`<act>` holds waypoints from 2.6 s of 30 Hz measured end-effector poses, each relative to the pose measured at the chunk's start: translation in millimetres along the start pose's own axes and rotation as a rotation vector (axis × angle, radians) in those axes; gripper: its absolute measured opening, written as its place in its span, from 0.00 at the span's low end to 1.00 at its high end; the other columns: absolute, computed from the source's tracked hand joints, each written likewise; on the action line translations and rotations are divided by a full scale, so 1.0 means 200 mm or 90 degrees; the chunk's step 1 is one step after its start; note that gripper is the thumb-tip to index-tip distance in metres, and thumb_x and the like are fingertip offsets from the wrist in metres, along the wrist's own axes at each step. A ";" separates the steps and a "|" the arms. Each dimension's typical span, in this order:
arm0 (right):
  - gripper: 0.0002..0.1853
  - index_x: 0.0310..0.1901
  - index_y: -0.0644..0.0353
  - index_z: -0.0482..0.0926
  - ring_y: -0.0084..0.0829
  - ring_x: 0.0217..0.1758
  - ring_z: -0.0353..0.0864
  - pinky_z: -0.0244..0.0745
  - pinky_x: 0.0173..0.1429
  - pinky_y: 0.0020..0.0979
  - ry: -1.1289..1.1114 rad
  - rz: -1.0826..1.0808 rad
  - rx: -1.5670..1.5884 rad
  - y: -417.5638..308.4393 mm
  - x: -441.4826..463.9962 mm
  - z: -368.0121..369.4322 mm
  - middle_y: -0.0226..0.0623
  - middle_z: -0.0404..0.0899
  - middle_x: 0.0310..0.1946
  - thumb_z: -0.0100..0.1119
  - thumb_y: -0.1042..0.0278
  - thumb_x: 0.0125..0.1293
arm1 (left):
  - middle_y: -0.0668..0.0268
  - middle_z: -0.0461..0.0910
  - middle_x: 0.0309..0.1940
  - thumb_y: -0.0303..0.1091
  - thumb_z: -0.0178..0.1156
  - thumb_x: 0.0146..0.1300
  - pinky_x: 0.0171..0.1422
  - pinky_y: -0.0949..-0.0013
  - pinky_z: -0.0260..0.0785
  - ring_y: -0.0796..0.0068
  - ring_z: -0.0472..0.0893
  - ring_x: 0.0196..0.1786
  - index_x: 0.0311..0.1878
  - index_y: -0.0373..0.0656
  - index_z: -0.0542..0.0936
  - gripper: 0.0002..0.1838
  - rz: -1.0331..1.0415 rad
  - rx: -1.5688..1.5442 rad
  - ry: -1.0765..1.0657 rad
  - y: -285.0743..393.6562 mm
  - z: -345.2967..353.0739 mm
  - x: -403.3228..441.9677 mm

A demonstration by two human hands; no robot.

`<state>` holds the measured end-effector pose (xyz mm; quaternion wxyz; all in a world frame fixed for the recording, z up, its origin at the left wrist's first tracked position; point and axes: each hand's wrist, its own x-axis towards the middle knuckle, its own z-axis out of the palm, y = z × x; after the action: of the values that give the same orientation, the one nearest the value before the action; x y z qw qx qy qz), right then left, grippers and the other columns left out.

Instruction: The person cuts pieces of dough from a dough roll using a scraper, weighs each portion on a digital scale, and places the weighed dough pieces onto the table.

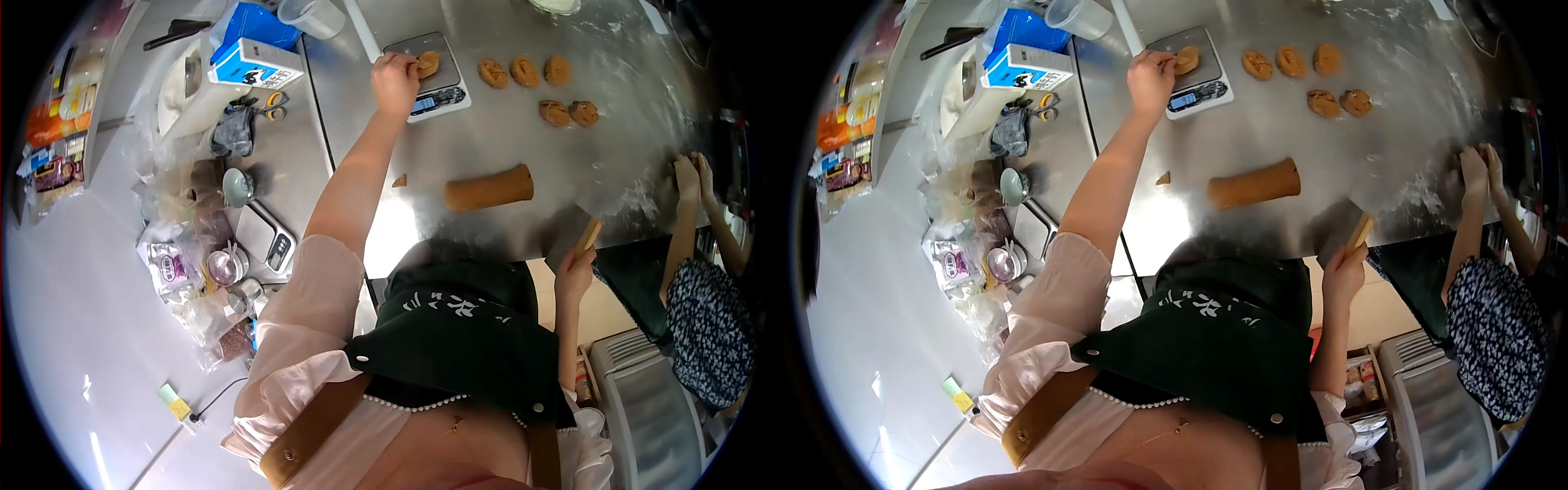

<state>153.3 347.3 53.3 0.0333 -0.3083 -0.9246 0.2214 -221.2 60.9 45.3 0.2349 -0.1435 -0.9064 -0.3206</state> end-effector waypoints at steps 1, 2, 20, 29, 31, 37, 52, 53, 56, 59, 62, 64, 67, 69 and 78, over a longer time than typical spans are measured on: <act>0.21 0.56 0.69 0.62 0.60 0.33 0.79 0.73 0.34 0.48 -0.008 0.010 0.004 0.00 0.00 0.00 0.61 0.78 0.31 0.52 0.66 0.68 | 0.61 0.82 0.29 0.22 0.64 0.49 0.41 0.61 0.74 0.59 0.81 0.35 0.29 0.40 0.84 0.03 0.018 0.022 0.010 -0.01 0.03 0.00; 0.21 0.56 0.69 0.62 0.60 0.33 0.78 0.73 0.34 0.48 -0.012 0.012 0.011 0.00 0.00 0.00 0.61 0.78 0.31 0.52 0.66 0.67 | 0.61 0.82 0.29 0.21 0.63 0.49 0.42 0.61 0.74 0.59 0.81 0.36 0.29 0.40 0.84 0.04 0.036 0.045 0.021 -0.03 0.05 -0.01; 0.19 0.53 0.70 0.63 0.60 0.29 0.79 0.75 0.32 0.49 0.017 -0.041 -0.023 -0.03 0.01 -0.01 0.62 0.78 0.27 0.52 0.67 0.66 | 0.55 0.82 0.41 0.21 0.57 0.54 0.51 0.60 0.71 0.53 0.79 0.45 0.42 0.41 0.83 0.13 -0.200 -0.086 -0.028 -0.13 -0.30 -0.43; 0.19 0.54 0.68 0.64 0.60 0.31 0.79 0.75 0.33 0.50 0.013 -0.017 -0.002 -0.01 0.01 0.00 0.61 0.78 0.28 0.52 0.67 0.66 | 0.55 0.82 0.40 0.23 0.60 0.54 0.50 0.61 0.72 0.54 0.79 0.46 0.39 0.40 0.84 0.09 -0.219 -0.081 -0.041 -0.17 -0.32 -0.58; 0.19 0.54 0.68 0.64 0.60 0.31 0.79 0.75 0.33 0.50 0.022 -0.019 -0.002 0.00 0.01 0.00 0.62 0.78 0.28 0.52 0.67 0.66 | 0.55 0.82 0.39 0.24 0.61 0.54 0.51 0.60 0.72 0.53 0.79 0.45 0.40 0.40 0.83 0.09 -0.213 -0.070 -0.052 -0.15 -0.32 -0.58; 0.20 0.54 0.69 0.63 0.60 0.32 0.79 0.75 0.34 0.50 0.012 -0.031 0.018 0.00 0.02 0.00 0.62 0.78 0.30 0.52 0.67 0.65 | 0.56 0.79 0.45 0.27 0.65 0.52 0.52 0.61 0.72 0.53 0.78 0.48 0.50 0.41 0.79 0.19 -0.100 -0.026 -0.075 -0.03 -0.23 -0.36; 0.23 0.57 0.70 0.61 0.58 0.34 0.80 0.76 0.36 0.46 -0.006 -0.022 0.005 0.04 0.03 0.02 0.61 0.78 0.32 0.53 0.66 0.66 | 0.60 0.81 0.39 0.24 0.63 0.49 0.50 0.59 0.73 0.54 0.78 0.46 0.43 0.41 0.83 0.14 -0.026 0.067 -0.091 -0.01 0.00 -0.03; 0.23 0.57 0.69 0.61 0.58 0.33 0.80 0.76 0.36 0.46 -0.002 -0.026 0.008 0.04 0.03 0.02 0.61 0.78 0.32 0.53 0.67 0.66 | 0.60 0.80 0.39 0.24 0.63 0.49 0.50 0.59 0.73 0.54 0.78 0.46 0.43 0.41 0.83 0.14 -0.030 0.068 -0.093 -0.01 0.00 -0.02; 0.22 0.56 0.69 0.61 0.58 0.33 0.80 0.76 0.35 0.46 0.004 -0.029 0.012 0.01 0.03 0.01 0.60 0.78 0.31 0.53 0.67 0.66 | 0.60 0.80 0.38 0.26 0.65 0.49 0.50 0.59 0.73 0.55 0.78 0.46 0.40 0.42 0.83 0.13 -0.031 0.074 -0.115 -0.02 -0.01 -0.02; 0.21 0.55 0.69 0.62 0.58 0.33 0.80 0.76 0.35 0.46 -0.009 -0.019 0.007 -0.01 0.04 0.00 0.60 0.78 0.31 0.52 0.67 0.66 | 0.60 0.80 0.37 0.28 0.66 0.49 0.50 0.59 0.73 0.55 0.78 0.45 0.37 0.43 0.83 0.10 -0.050 0.087 -0.137 -0.01 -0.03 0.00; 0.20 0.55 0.69 0.62 0.58 0.33 0.80 0.76 0.35 0.46 -0.016 -0.014 0.004 -0.02 0.04 0.00 0.60 0.78 0.31 0.52 0.66 0.67 | 0.61 0.80 0.37 0.29 0.66 0.49 0.50 0.58 0.73 0.56 0.78 0.46 0.33 0.42 0.82 0.07 -0.031 0.086 -0.119 0.00 -0.04 0.00; 0.20 0.54 0.69 0.62 0.58 0.33 0.80 0.76 0.35 0.46 -0.016 -0.008 0.001 -0.02 0.04 0.00 0.59 0.78 0.31 0.52 0.66 0.67 | 0.61 0.80 0.36 0.28 0.66 0.50 0.47 0.59 0.74 0.57 0.79 0.43 0.32 0.42 0.82 0.06 -0.012 0.076 -0.105 -0.03 -0.03 0.00; 0.20 0.54 0.69 0.63 0.57 0.34 0.80 0.76 0.35 0.46 -0.009 0.002 0.003 -0.03 0.03 0.00 0.59 0.79 0.32 0.52 0.66 0.67 | 0.60 0.79 0.32 0.25 0.66 0.48 0.44 0.60 0.73 0.58 0.79 0.39 0.31 0.42 0.81 0.06 -0.067 -0.034 -0.032 -0.05 -0.02 -0.03; 0.20 0.55 0.69 0.63 0.56 0.33 0.80 0.75 0.35 0.46 0.042 -0.039 0.050 -0.11 0.03 -0.04 0.58 0.78 0.32 0.52 0.66 0.67 | 0.60 0.78 0.29 0.24 0.65 0.47 0.43 0.60 0.72 0.58 0.78 0.37 0.30 0.41 0.81 0.05 -0.100 -0.094 0.000 -0.06 -0.06 -0.09; 0.19 0.53 0.66 0.64 0.55 0.24 0.78 0.73 0.31 0.48 -0.267 -0.258 0.192 -0.88 -0.04 0.16 0.50 0.78 0.23 0.53 0.66 0.65 | 0.62 0.79 0.31 0.26 0.67 0.49 0.43 0.64 0.74 0.61 0.80 0.37 0.36 0.42 0.84 0.09 -0.070 -0.028 -0.184 -0.04 -0.29 -0.82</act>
<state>55.1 204.8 101.6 -0.0689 -0.0570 -0.9106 0.4034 -66.1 -0.9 -3.6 0.0810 -0.1430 -0.9300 -0.3288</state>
